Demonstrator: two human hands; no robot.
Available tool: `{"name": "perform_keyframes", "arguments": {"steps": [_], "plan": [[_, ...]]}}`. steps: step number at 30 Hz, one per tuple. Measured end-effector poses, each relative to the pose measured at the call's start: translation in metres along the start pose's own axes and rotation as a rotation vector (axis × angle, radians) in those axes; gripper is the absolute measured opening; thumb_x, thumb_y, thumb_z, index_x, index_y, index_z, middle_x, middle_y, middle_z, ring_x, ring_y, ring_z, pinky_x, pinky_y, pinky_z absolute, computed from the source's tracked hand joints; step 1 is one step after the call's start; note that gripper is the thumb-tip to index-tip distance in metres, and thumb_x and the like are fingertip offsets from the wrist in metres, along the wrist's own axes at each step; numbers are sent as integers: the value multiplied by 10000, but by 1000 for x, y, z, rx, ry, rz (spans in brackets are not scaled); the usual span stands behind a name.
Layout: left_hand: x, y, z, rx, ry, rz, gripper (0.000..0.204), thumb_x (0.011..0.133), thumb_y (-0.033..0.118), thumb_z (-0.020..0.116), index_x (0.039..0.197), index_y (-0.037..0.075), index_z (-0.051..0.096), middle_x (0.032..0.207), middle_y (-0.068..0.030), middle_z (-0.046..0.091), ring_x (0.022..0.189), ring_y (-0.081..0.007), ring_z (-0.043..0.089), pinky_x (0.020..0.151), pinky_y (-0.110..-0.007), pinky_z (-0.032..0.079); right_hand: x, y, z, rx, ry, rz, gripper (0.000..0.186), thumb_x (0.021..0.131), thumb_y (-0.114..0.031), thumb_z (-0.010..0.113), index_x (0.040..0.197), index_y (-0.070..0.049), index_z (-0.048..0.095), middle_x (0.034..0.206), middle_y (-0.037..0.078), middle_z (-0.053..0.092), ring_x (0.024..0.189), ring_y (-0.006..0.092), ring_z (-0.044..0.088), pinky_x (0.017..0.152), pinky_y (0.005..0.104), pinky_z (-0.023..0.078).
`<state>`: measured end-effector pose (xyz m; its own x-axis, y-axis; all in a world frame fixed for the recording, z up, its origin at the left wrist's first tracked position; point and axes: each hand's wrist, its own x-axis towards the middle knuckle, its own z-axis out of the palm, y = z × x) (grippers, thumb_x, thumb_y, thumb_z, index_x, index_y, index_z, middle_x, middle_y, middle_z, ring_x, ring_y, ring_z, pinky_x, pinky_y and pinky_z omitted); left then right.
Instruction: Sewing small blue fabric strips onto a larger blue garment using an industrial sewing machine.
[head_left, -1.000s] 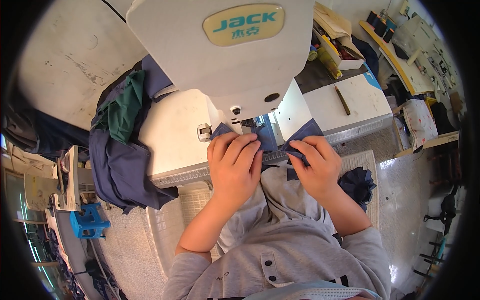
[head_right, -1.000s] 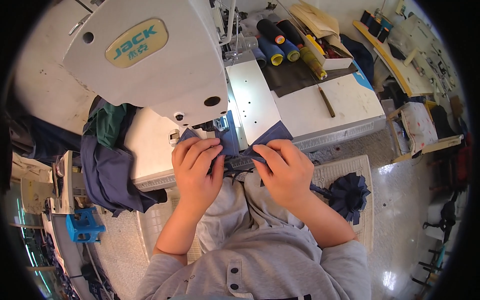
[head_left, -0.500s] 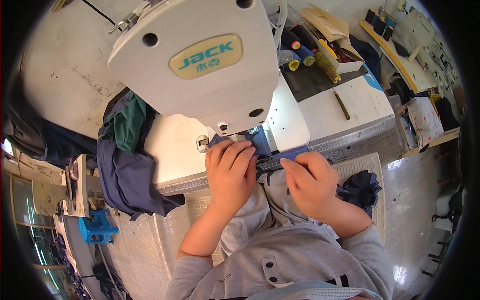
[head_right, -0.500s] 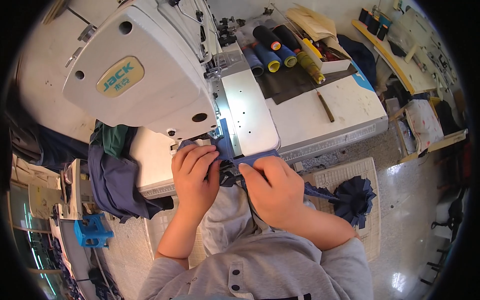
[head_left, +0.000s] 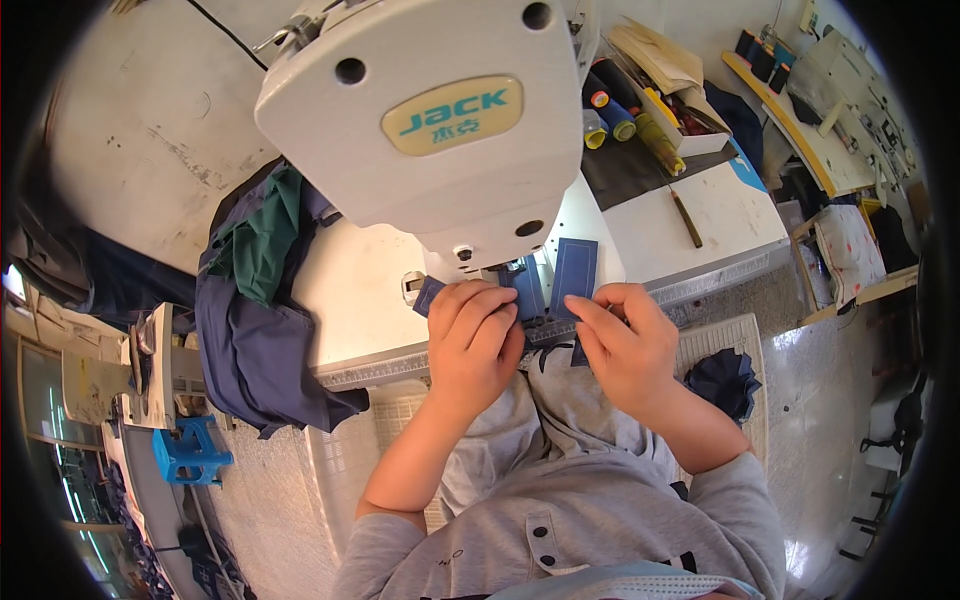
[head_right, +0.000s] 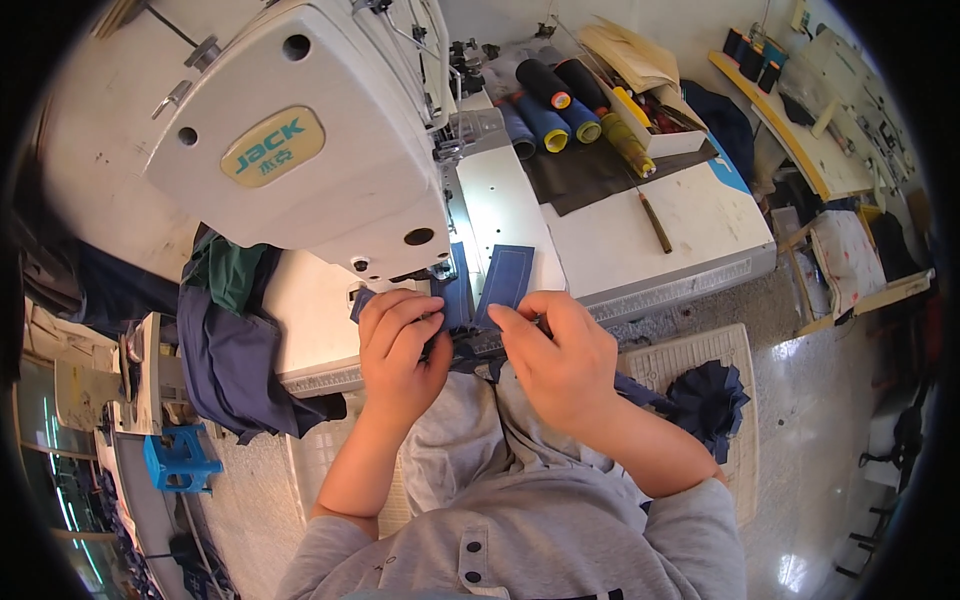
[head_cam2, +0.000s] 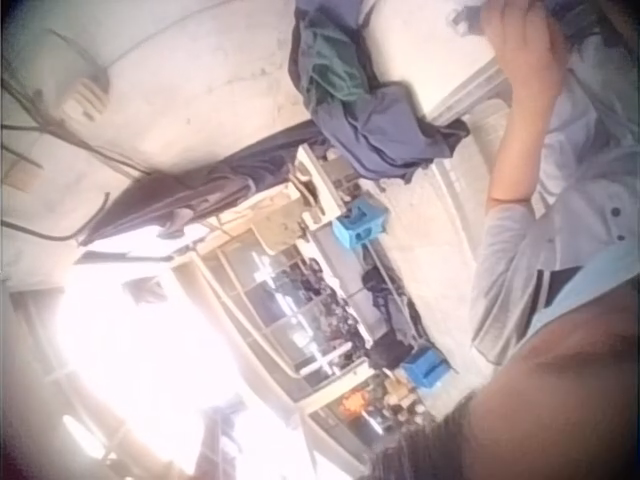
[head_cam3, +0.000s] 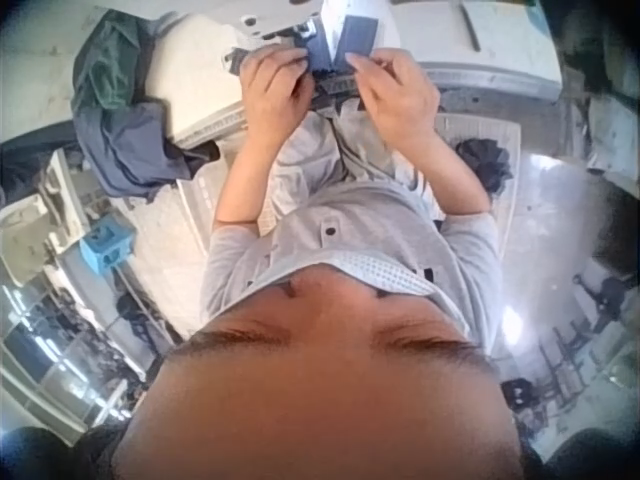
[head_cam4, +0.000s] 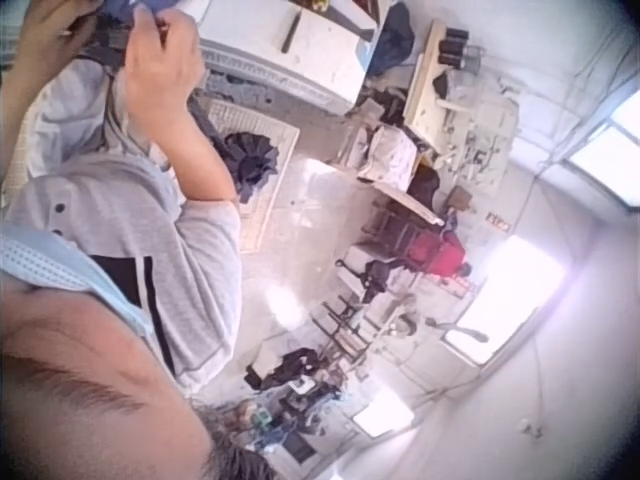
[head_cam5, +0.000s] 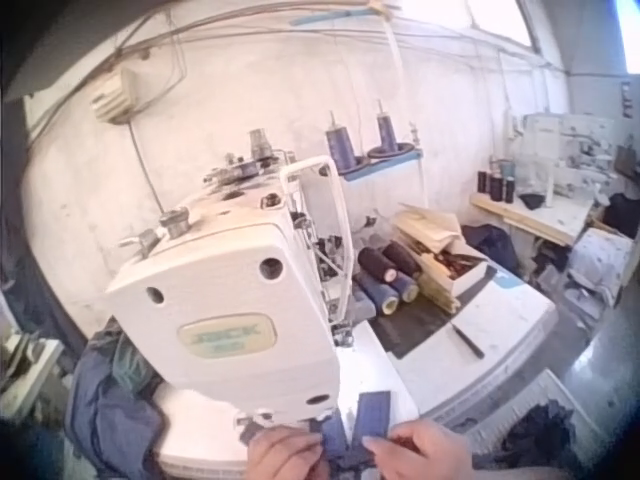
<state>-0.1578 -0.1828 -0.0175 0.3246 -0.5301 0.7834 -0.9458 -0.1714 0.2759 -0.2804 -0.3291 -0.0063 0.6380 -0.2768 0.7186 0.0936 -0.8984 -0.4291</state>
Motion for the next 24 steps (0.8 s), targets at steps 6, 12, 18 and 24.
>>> {"name": "perform_keyframes", "arguments": {"steps": [6, 12, 18, 24], "plan": [[-10, 4, -13, -136, 63, 71, 335, 583, -113, 638, 882, 33, 602, 938, -87, 676, 932, -309, 647, 877, -480, 492, 2, -2, 12, 159, -45, -38, 286, 669, 2, 756, 938, -95, 749, 888, 10, 597, 640, 145, 581, 531, 280, 472], [-8, 14, -8, 74, -16, -71, 445, 578, -43, 667, 996, 101, 710, 1026, -84, 654, 957, -289, 557, 871, -435, 440, 5, -2, 24, 93, -74, -11, 246, 690, -14, 745, 922, -98, 746, 959, -8, 631, 649, 137, 593, 527, 273, 473], [-23, -1, 0, 180, 6, -39, 376, 660, 147, 771, 1023, 103, 686, 1143, -21, 648, 980, -268, 532, 898, -432, 404, 8, 3, 26, 51, -70, -173, 255, 709, -95, 765, 961, -84, 724, 1060, -15, 645, 660, 133, 618, 544, 263, 494], [-19, 2, 2, 186, 15, -65, 394, 580, 12, 745, 966, 86, 709, 1106, -29, 687, 970, -288, 523, 859, -379, 437, 2, 0, 23, 45, -146, -66, 301, 739, -161, 785, 1016, -71, 705, 1094, -10, 653, 663, 126, 648, 540, 247, 500]]}}
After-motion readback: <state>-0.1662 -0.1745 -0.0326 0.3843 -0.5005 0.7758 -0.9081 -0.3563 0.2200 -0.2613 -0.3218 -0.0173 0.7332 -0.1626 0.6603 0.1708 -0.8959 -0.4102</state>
